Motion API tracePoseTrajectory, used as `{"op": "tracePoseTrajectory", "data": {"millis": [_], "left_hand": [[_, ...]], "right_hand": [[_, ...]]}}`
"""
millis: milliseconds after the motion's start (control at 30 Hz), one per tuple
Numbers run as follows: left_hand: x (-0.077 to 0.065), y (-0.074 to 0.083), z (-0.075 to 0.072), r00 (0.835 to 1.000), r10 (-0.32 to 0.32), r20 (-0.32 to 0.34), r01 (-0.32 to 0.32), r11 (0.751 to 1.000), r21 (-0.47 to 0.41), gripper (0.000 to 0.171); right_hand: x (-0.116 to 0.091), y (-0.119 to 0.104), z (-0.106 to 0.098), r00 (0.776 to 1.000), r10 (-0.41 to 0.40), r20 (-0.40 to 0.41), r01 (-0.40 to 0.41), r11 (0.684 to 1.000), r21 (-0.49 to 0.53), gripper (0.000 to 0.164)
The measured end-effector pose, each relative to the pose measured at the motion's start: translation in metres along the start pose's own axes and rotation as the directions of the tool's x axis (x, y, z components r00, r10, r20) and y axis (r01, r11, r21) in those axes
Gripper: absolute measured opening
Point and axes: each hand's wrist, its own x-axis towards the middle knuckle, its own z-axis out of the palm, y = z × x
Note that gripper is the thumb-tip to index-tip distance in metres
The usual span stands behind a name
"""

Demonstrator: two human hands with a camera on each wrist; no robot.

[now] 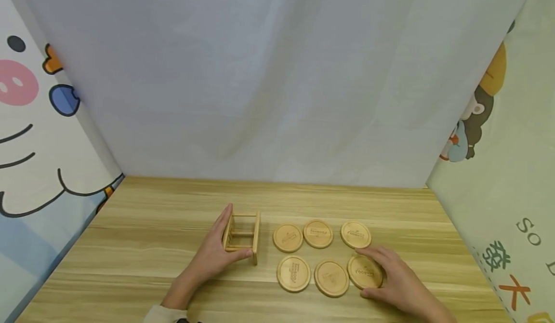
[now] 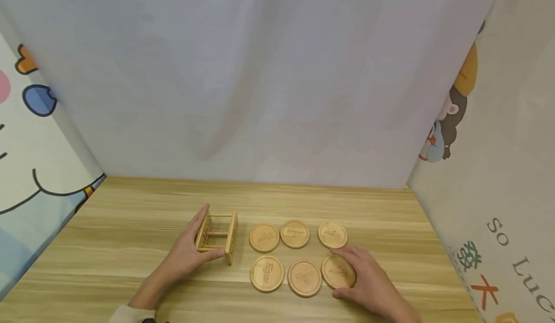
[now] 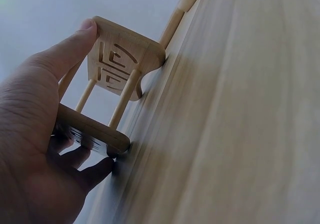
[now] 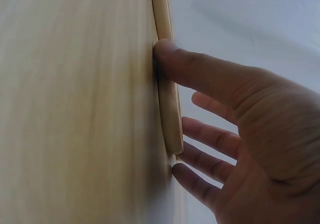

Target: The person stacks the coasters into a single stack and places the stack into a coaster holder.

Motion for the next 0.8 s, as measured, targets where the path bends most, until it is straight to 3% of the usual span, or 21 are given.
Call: {"op": "tracePoseTrajectory", "data": {"millis": [800], "left_hand": [[0.0005, -0.0006, 0.0002, 1.0, -0.003, 0.0, 0.003, 1.0, -0.013, 0.131]], "right_hand": [[-0.0001, -0.0023, 0.0006, 0.999, 0.036, 0.016, -0.036, 0.999, 0.003, 0.087]]}}
